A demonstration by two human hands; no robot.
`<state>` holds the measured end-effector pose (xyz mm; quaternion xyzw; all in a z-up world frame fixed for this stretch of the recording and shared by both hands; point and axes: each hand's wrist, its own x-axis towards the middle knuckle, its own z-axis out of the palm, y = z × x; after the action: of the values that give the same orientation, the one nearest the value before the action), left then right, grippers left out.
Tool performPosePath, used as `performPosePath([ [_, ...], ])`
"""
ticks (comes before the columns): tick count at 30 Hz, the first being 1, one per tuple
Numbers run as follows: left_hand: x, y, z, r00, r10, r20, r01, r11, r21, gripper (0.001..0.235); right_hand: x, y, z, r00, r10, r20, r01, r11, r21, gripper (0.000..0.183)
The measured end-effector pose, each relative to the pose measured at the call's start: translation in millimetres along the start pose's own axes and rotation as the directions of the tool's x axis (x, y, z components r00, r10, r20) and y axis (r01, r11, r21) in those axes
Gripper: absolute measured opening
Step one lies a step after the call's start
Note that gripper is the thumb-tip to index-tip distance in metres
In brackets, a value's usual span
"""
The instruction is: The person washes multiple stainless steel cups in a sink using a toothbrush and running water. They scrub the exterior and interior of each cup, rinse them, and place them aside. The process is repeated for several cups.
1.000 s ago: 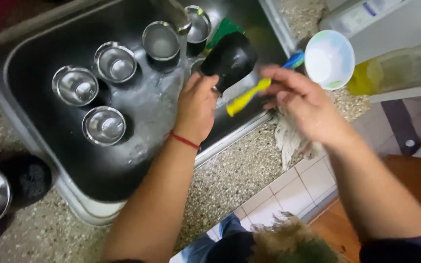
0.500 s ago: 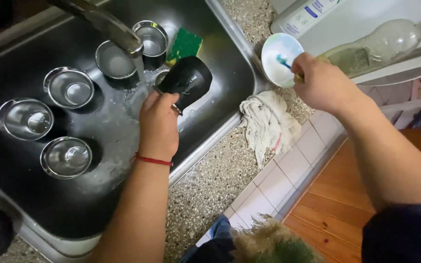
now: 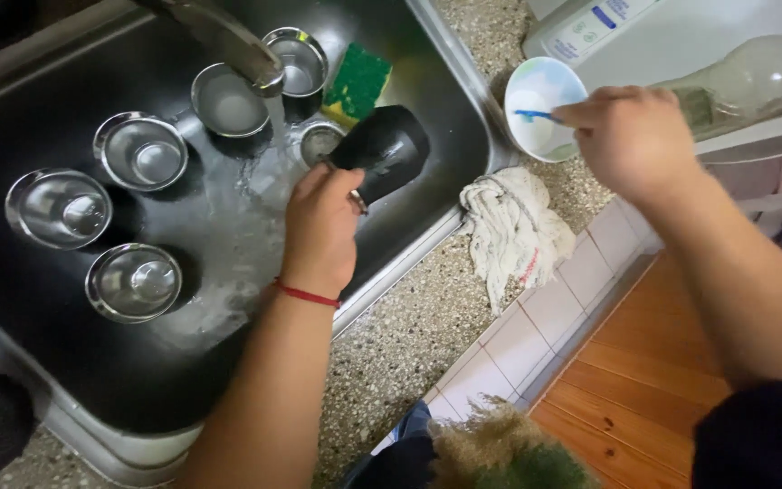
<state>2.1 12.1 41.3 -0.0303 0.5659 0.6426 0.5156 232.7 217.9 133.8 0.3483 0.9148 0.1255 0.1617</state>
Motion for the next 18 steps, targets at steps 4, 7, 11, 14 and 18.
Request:
performPosePath([
  [4,4.9,-11.3,-1.6,0.992,0.079,0.097,-0.071,0.994,-0.081,0.009,-15.7,-11.3,-25.6,0.987,0.155,-0.034,-0.126,0.897,0.425,0.039],
  [7,1.0,-9.2,0.3,0.983,0.121,0.138,-0.111,0.991,-0.078,0.006,-25.3,-59.9,-71.7,0.944,0.276,0.182,-0.327,0.7,0.635,0.037],
  [11,-6.9,-3.2,0.3,0.961,0.175,0.212,-0.153,0.981,-0.117,0.027,-38.2,-75.3,-28.7,0.998,0.006,-0.069,0.05,0.624,0.78,0.038],
  [14,15.5,-32.0,1.0,0.946,0.27,0.182,-0.203,0.926,-0.318,0.027,-36.2,-118.0,-21.0,0.982,0.096,-0.164,0.103,0.458,0.883,0.04],
  [18,4.4,-20.7,2.7,0.949,0.268,0.165,-0.189,0.905,-0.381,0.027,-16.3,-139.8,1.4,0.922,0.061,-0.383,0.282,0.574,0.769,0.028],
])
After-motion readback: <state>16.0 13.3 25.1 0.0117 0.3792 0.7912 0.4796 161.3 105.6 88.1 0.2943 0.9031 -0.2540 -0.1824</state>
